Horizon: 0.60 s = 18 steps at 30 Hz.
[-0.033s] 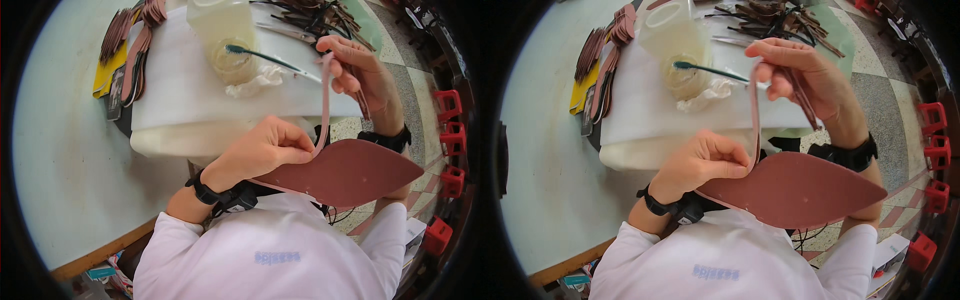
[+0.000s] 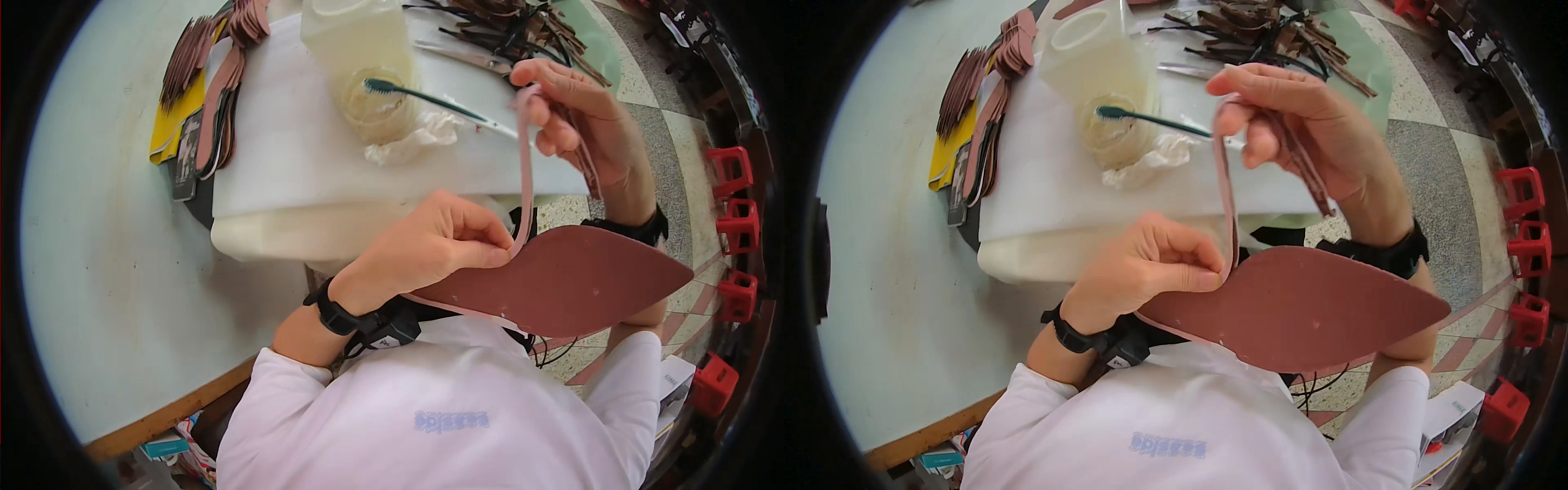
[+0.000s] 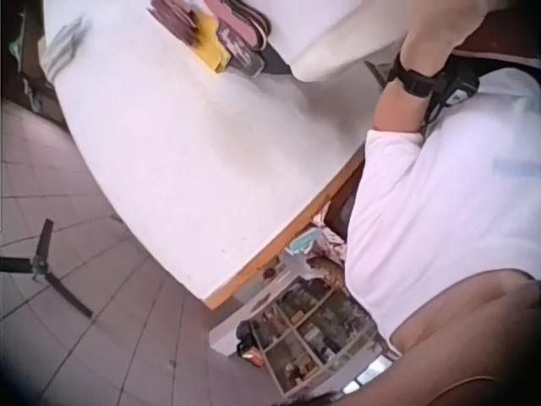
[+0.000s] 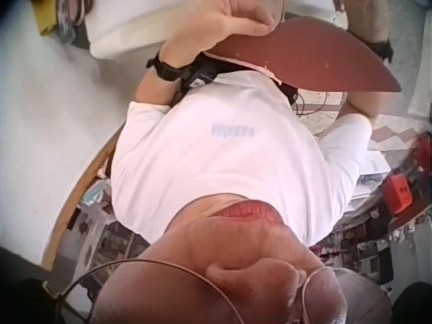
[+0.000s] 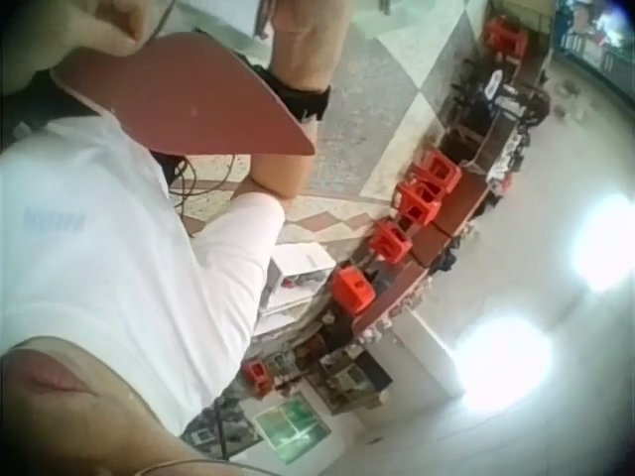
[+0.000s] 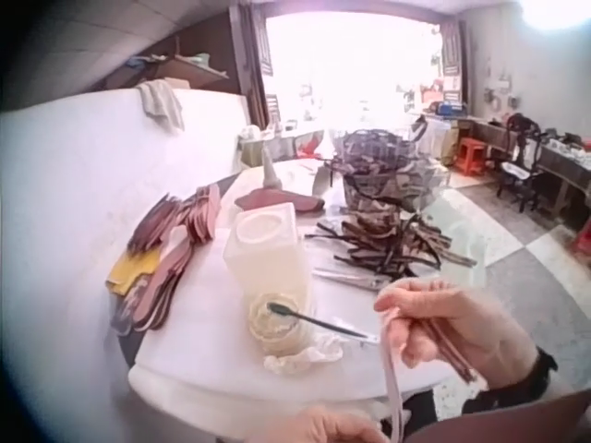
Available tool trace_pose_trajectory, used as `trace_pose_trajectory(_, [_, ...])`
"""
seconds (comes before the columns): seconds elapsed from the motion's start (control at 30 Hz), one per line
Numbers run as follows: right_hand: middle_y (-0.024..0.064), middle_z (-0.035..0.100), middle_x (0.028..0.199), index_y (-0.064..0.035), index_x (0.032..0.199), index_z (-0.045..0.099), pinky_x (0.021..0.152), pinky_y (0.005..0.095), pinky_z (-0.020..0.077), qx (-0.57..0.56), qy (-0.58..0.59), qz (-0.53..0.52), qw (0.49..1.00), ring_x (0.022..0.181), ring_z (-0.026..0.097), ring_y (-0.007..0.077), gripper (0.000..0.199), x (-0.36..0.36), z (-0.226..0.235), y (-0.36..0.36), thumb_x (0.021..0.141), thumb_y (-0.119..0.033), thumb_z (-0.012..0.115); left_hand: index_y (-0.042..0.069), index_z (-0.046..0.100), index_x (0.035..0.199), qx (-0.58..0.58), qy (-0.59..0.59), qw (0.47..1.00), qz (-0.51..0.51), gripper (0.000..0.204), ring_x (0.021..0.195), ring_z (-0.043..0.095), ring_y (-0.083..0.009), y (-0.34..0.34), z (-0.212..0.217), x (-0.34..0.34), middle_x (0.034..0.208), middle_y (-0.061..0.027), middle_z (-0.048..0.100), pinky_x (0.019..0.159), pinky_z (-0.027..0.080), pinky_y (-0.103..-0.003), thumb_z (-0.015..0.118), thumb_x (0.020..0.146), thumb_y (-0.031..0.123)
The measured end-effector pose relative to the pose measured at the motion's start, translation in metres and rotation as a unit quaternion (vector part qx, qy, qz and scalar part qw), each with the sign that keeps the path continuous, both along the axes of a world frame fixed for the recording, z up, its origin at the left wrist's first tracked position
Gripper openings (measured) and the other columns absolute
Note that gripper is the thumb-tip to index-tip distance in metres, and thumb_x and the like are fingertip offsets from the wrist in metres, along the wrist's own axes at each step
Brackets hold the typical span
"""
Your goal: The person applies glue to the edge of a shoe insole using a brush, then presses a strip of material onto the glued edge by hand. After wrapping the strip around the perimeter of the insole, the person trims the excess material using shears.
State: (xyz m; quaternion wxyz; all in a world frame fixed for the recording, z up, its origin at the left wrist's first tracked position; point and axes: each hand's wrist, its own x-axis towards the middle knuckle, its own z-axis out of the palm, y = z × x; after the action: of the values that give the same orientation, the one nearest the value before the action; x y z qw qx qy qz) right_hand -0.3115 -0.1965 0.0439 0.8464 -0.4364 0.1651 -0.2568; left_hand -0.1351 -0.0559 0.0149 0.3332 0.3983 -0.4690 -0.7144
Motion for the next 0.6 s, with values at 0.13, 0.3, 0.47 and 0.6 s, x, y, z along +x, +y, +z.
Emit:
trace_pose_trajectory(0.13, [0.0166,0.063,0.103,0.0033,0.116,0.05,0.065,0.0263,0.0545,0.017,-0.05,0.006,0.999,0.084,0.066,0.0179,0.041,0.01,0.014,-0.004,0.098,-0.031,0.037,-0.002,0.066,0.086,-0.002,0.1,0.995,0.004,0.009,0.074,0.056,-0.0056,-0.02,0.002,-0.01,0.081,-0.0003,0.064,0.069,0.044,-0.02,0.061,0.081,0.003])
trace_pose_trajectory(0.3, [0.0147,0.059,0.113,0.0016,0.121,0.047,0.079,0.0326,0.05,-0.083,0.027,-0.11,0.99,0.104,0.058,0.0209,0.044,0.006,0.011,-0.021,0.098,-0.035,0.039,-0.003,0.064,0.08,0.028,0.179,0.983,0.008,0.004,0.074,0.054,-0.0069,-0.039,0.013,-0.019,0.079,-0.0018,0.061,0.07,0.042,-0.021,0.062,0.079,0.0])
trace_pose_trajectory(0.47, [0.0095,0.062,0.103,0.0011,0.111,0.056,0.075,0.0278,0.0494,-0.17,0.135,-0.193,0.957,0.09,0.061,0.0155,0.032,-0.015,-0.005,-0.035,0.095,-0.026,0.048,-0.003,0.066,0.089,0.045,0.232,0.972,0.017,0.011,0.074,0.058,-0.005,-0.054,0.003,-0.023,0.083,-0.0013,0.065,0.069,0.046,-0.019,0.062,0.082,0.005])
trace_pose_trajectory(0.6, [0.0061,0.062,0.089,0.0,0.101,0.061,0.068,0.0233,0.0444,-0.286,0.311,-0.222,0.879,0.077,0.057,0.0105,0.016,-0.044,-0.024,-0.043,0.092,-0.011,0.054,-0.002,0.066,0.09,0.055,0.31,0.949,0.031,0.011,0.074,0.059,-0.005,-0.066,0.004,-0.026,0.083,-0.0022,0.065,0.068,0.046,-0.018,0.063,0.082,0.005])
